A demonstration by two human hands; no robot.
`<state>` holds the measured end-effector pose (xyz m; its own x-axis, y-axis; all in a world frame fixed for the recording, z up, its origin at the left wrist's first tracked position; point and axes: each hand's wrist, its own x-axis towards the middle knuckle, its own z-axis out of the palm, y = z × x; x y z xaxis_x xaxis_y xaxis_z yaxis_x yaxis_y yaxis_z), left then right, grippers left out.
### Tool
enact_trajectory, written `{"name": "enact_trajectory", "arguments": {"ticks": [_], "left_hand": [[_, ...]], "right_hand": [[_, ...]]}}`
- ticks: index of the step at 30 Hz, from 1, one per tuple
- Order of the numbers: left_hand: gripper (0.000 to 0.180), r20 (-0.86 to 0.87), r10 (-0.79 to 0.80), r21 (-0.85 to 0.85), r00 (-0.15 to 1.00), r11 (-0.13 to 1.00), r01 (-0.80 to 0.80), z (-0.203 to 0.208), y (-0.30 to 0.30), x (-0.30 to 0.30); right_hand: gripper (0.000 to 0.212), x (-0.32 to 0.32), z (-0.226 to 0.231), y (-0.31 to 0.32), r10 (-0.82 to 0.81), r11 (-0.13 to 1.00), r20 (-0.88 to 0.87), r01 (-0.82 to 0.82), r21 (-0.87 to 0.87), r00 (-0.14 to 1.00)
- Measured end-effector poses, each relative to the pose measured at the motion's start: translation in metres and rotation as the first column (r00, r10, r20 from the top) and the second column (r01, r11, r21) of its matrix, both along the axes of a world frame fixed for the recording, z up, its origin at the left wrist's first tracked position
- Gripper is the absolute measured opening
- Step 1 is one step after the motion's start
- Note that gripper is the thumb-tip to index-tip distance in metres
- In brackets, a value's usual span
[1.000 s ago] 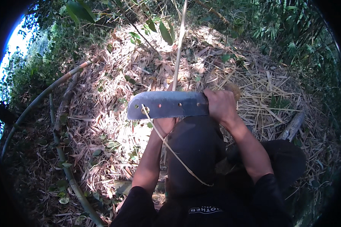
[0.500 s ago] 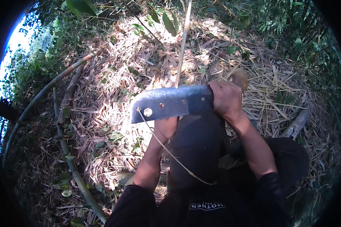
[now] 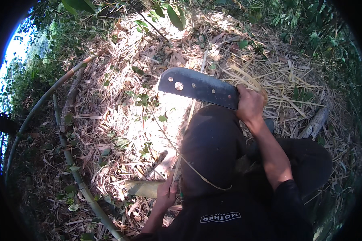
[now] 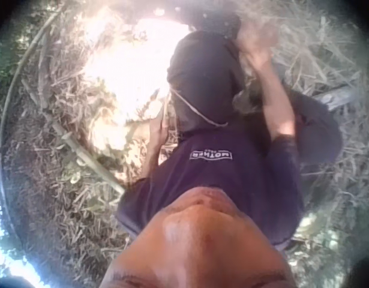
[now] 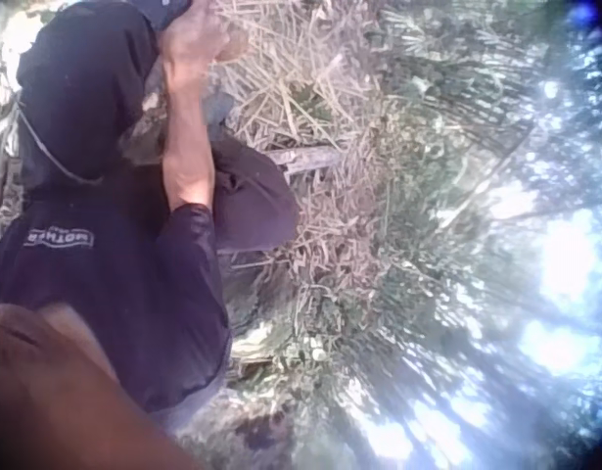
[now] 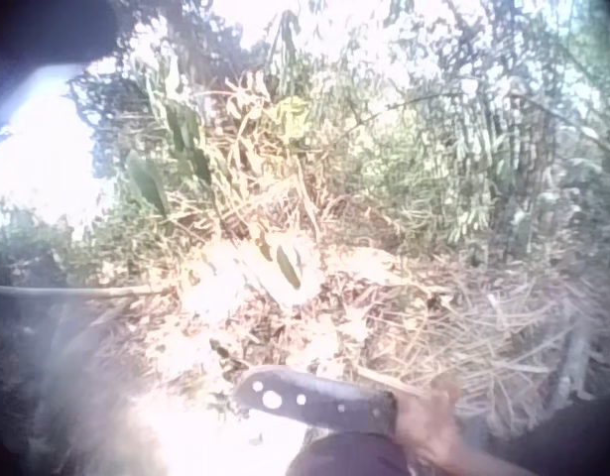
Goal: The person sits on the ground in a bamboo forest and uses a machete to shave the outer green layer off a bamboo stalk. They hold the stalk with one hand and use the machete to peel away the outer skin, revealing the lighter inner wood.
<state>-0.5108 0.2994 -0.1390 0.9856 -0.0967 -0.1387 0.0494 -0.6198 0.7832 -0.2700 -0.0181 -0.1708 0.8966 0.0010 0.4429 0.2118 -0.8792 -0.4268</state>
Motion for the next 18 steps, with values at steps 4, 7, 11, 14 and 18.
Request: {"name": "enact_trajectory", "arguments": {"ticks": [4, 7, 11, 14, 18], "left_hand": [[0.044, -0.160, 0.039, 0.081, 0.986, 0.996, -0.027, -0.011, 0.021, -0.052], [0.044, -0.156, 0.065, 0.028, 0.986, 0.998, -0.061, -0.003, 0.012, 0.008], [0.046, 0.028, 0.094, -0.209, 0.995, 0.974, -0.086, -0.004, -0.025, 0.129], [0.043, 0.106, -0.044, -0.348, 0.993, 0.934, 0.078, 0.012, -0.054, 0.208], [0.037, 0.347, -0.162, -0.024, 0.924, 0.983, 0.182, -0.004, -0.070, 0.258]], "right_hand": [[0.016, -0.011, -0.010, 0.012, -0.055, 0.998, -0.242, 0.048, -0.037, 0.969], [0.015, -0.007, -0.006, 0.015, -0.033, 0.999, -0.205, 0.037, 0.015, 0.978], [0.012, 0.006, -0.001, 0.016, 0.059, 0.998, -0.127, -0.059, 0.010, 0.990], [0.014, 0.012, 0.014, 0.019, 0.086, 0.996, -0.052, -0.084, 0.031, 0.995], [0.022, 0.014, 0.021, 0.010, 0.126, 0.992, -0.014, -0.126, 0.001, 0.992]]}}
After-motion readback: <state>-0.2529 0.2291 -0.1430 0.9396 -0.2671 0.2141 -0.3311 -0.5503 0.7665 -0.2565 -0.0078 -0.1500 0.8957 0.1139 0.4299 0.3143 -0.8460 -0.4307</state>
